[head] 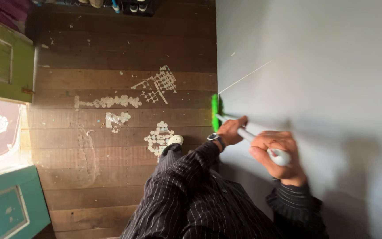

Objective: The person sweeps white debris across a wooden floor using a green-headed broom.

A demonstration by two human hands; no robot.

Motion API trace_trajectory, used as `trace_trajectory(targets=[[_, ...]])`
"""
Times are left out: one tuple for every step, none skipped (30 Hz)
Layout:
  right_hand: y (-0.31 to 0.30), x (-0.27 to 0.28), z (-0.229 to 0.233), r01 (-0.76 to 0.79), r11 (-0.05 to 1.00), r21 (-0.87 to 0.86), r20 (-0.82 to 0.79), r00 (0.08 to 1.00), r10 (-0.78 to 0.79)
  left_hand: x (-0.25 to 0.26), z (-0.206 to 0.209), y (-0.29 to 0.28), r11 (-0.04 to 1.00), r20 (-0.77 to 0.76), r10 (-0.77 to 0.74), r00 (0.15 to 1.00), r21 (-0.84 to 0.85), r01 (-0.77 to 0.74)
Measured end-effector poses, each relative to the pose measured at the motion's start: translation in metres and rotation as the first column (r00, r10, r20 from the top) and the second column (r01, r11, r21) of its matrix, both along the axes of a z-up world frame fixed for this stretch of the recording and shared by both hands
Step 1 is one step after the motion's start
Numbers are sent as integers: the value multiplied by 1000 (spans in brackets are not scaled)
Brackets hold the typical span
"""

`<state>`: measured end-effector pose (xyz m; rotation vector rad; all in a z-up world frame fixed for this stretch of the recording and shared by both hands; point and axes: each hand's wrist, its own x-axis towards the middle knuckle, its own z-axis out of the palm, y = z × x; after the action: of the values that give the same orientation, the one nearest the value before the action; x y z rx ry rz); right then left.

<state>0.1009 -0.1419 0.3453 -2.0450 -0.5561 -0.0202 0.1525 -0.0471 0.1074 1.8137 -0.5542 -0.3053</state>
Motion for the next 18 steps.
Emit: trace_trajectory(targets=[[4,3,-8,0,1000,-25,-67,998,-2,4,-11,10,996,-41,-13,999,85,16],[6,6,-18,16,992,126,-95,995,-4,8,-20,20,985,-82,-22,996,169,36],[9,10,-29,31,962,273,-122,992,3,9,-26,30,979,-146,-26,989,197,54],[10,12,-38,49,909,414,-148,989,14,9,-32,41,972,-209,-27,978,223,74],[7,15,-45,61,882,467,-157,987,14,12,-36,49,964,-267,-25,963,248,94],[5,18,-51,74,852,519,-166,986,16,15,-40,56,962,-267,-20,964,258,91],[4,20,-56,85,818,568,-177,984,20,14,-44,63,960,-269,-12,963,267,86],[2,26,-63,76,795,602,-181,983,43,14,-50,69,958,-271,-4,962,276,82],[2,31,-73,74,769,635,-191,980,63,13,-59,75,948,-276,13,961,309,76],[2,33,-83,73,741,667,-200,976,84,13,-69,81,937,-279,29,960,342,71],[3,35,-93,89,730,678,-216,973,83,18,-80,86,925,-273,49,961,375,59],[5,35,-103,105,719,687,-233,969,81,21,-91,91,900,-250,56,967,431,59],[6,36,-112,121,707,697,-250,965,81,21,-100,96,872,-226,62,972,487,57],[6,40,-122,138,720,680,-275,959,75,21,-107,102,840,-202,67,977,540,54],[6,40,-133,161,732,662,-304,951,65,19,-114,110,827,-216,73,974,558,62],[2,39,-142,183,744,643,-332,942,55,18,-119,120,815,-230,78,970,575,70],[-3,38,-146,195,738,646,-345,937,55,20,-120,126,801,-237,79,968,593,80],[-10,36,-147,207,733,649,-359,932,55,19,-117,124,759,-204,58,977,645,90]])
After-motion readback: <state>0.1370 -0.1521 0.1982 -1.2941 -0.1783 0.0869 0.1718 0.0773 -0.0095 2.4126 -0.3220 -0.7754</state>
